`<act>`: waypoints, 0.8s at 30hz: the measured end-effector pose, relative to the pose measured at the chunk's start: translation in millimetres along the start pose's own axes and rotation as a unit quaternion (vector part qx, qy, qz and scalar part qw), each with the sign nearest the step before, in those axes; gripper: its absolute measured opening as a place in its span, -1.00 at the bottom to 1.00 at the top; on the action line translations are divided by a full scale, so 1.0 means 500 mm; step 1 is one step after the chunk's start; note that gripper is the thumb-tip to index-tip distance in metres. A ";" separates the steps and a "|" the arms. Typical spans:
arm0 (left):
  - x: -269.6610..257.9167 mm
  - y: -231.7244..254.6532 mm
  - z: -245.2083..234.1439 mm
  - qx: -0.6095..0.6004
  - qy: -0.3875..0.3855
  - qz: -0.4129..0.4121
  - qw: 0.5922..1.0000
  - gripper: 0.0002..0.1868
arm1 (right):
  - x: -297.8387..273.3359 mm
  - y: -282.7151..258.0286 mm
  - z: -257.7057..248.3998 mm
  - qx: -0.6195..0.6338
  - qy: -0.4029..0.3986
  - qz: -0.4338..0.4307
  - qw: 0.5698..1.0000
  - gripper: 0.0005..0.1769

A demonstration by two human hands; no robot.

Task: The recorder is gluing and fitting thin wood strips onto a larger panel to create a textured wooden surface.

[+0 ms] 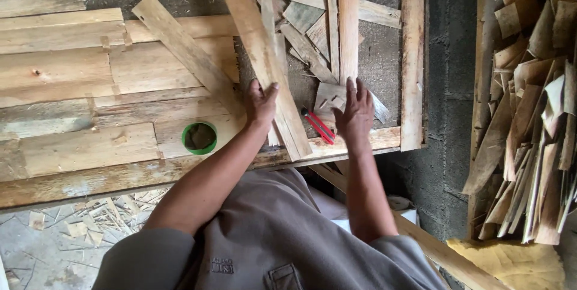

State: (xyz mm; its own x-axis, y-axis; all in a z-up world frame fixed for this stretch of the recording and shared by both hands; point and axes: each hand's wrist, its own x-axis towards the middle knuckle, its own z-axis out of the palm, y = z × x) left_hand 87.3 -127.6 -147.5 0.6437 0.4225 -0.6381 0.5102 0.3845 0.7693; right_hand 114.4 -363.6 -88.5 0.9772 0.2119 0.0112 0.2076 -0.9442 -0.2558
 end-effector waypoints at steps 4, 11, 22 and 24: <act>-0.026 0.046 -0.029 0.082 0.033 0.008 0.996 -0.49 | 0.008 0.047 0.017 -0.093 -0.006 -0.030 0.995 -0.09; -0.078 0.134 -0.027 0.095 0.067 -0.013 0.993 -0.59 | 0.024 0.142 -0.009 0.222 -0.152 0.112 0.957 -0.98; -0.060 0.063 -0.066 0.127 0.010 0.149 0.981 -0.60 | 0.064 0.191 -0.070 0.286 0.149 -0.010 0.947 -0.93; -0.070 0.071 -0.066 0.001 -0.037 0.124 0.992 -0.59 | 0.064 0.189 -0.067 0.283 0.175 0.031 0.943 -0.94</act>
State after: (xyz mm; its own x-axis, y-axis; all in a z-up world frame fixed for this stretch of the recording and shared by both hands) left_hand 63.8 -101.6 -99.1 0.7893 0.4422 -0.4261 0.3333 0.2743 0.9020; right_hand 166.8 -454.7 -79.8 0.9621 -0.0288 0.2713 0.1892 -0.6460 -0.7395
